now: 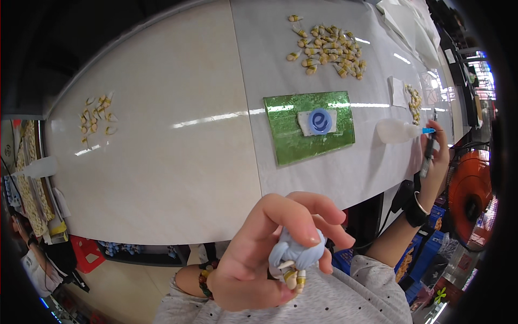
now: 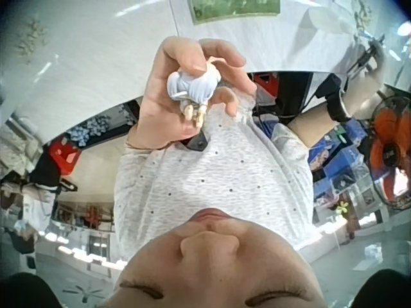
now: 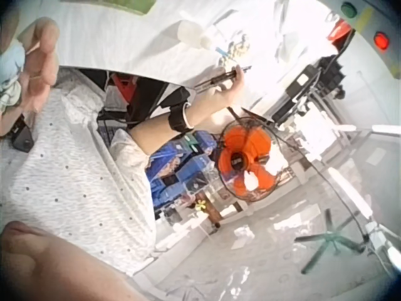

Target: Assemble small toy figurines by gluing hair pieces onto heads and organizing them in trays for processing.

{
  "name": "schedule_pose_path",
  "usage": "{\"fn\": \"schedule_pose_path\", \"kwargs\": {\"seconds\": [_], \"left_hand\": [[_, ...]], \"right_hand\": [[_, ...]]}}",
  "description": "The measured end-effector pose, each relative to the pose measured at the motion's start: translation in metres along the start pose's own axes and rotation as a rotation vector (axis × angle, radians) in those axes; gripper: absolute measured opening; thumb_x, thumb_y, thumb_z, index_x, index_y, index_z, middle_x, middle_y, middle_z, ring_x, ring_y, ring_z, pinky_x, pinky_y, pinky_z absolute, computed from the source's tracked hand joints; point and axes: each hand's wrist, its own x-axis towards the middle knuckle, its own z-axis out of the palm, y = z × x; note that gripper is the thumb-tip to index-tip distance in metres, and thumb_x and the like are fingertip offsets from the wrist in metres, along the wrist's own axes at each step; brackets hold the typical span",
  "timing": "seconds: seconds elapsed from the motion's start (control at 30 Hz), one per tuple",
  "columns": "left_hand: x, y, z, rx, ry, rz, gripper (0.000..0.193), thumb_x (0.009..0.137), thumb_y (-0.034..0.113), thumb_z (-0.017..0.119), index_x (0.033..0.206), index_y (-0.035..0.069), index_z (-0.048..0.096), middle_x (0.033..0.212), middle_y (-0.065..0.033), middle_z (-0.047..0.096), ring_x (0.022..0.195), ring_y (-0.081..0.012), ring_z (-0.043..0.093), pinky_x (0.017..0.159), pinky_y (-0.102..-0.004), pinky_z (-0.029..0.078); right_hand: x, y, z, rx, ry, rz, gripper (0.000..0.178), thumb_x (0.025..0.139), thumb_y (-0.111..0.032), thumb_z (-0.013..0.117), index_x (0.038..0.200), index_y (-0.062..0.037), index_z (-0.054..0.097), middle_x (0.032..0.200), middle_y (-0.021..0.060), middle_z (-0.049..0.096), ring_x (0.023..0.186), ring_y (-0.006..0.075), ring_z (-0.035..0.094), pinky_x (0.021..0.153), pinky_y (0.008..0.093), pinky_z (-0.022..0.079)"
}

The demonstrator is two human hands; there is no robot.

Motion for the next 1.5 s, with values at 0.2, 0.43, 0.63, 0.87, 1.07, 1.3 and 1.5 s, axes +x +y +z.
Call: {"fn": "schedule_pose_path", "kwargs": {"seconds": [0.2,0.43,0.63,0.87,1.07,1.3,1.5], "left_hand": [[0.000,-0.009,0.002,0.065,0.020,0.079,0.041,0.067,-0.004,0.061,0.097,0.016,0.042,0.116,-0.0195,0.034,0.107,-0.0387,0.044,0.076,-0.0411,0.046],[0.007,-0.018,0.002,0.162,-0.058,0.272,0.049,0.066,-0.002,0.050,0.112,0.004,0.035,0.120,-0.0175,0.034,0.112,-0.0284,0.041,0.086,-0.0340,0.039],[0.004,-0.021,0.001,0.077,-0.044,0.207,0.050,0.064,-0.006,0.045,0.111,0.005,0.033,0.121,-0.0198,0.030,0.118,-0.0310,0.033,0.095,-0.0402,0.031],[0.011,-0.033,-0.005,0.103,0.007,0.317,0.053,0.066,0.010,0.054,0.113,0.006,0.029,0.123,-0.0226,0.031,0.120,-0.0290,0.028,0.104,-0.0475,0.007],[0.015,-0.036,-0.003,0.251,-0.048,0.433,0.055,0.066,0.012,0.055,0.115,0.004,0.030,0.124,-0.0216,0.031,0.121,-0.0285,0.027,0.104,-0.0492,0.004],[0.018,-0.032,0.012,0.376,0.020,0.308,0.066,0.069,0.011,0.051,0.125,-0.001,0.019,0.118,-0.0222,0.036,0.111,-0.0234,0.035,0.103,-0.0443,0.002],[0.015,-0.029,0.021,0.381,0.019,0.236,0.089,0.058,0.028,0.073,0.126,0.004,0.022,0.122,-0.0194,0.035,0.124,-0.0346,0.023,0.094,-0.0378,0.035]], "right_hand": [[0.001,0.021,-0.001,-0.034,-0.165,0.057,0.044,0.075,0.001,0.051,0.116,-0.0110,0.051,0.111,-0.0010,0.055,0.093,0.0124,0.048,0.065,0.0214,0.040],[-0.032,-0.042,-0.008,0.302,0.378,-0.111,0.020,0.079,-0.006,0.055,0.098,0.0025,0.055,0.082,0.0061,0.055,0.072,0.0111,0.050,0.060,0.0202,0.037],[-0.063,-0.138,0.024,0.863,-0.383,-0.476,0.030,0.062,-0.017,0.073,0.083,-0.0020,0.058,0.074,0.0068,0.056,0.063,0.0165,0.051,0.053,0.0253,0.035],[-0.064,-0.161,0.040,0.958,-0.565,-0.305,0.029,0.060,-0.014,0.073,0.082,-0.0024,0.058,0.075,0.0066,0.055,0.066,0.0194,0.050,0.058,0.0270,0.038],[-0.071,-0.153,0.046,1.230,-0.698,-0.136,0.026,0.064,-0.009,0.070,0.084,-0.0007,0.054,0.077,0.0074,0.054,0.067,0.0170,0.050,0.059,0.0253,0.038],[-0.076,-0.149,0.032,1.521,-0.931,0.336,0.026,0.071,-0.003,0.066,0.091,0.0009,0.049,0.082,0.0034,0.053,0.072,0.0081,0.046,0.060,0.0205,0.035],[-0.074,-0.145,0.026,1.618,-0.984,0.418,0.025,0.072,0.000,0.064,0.093,0.0015,0.050,0.085,0.0012,0.053,0.074,0.0057,0.045,0.065,0.0207,0.036]]}}
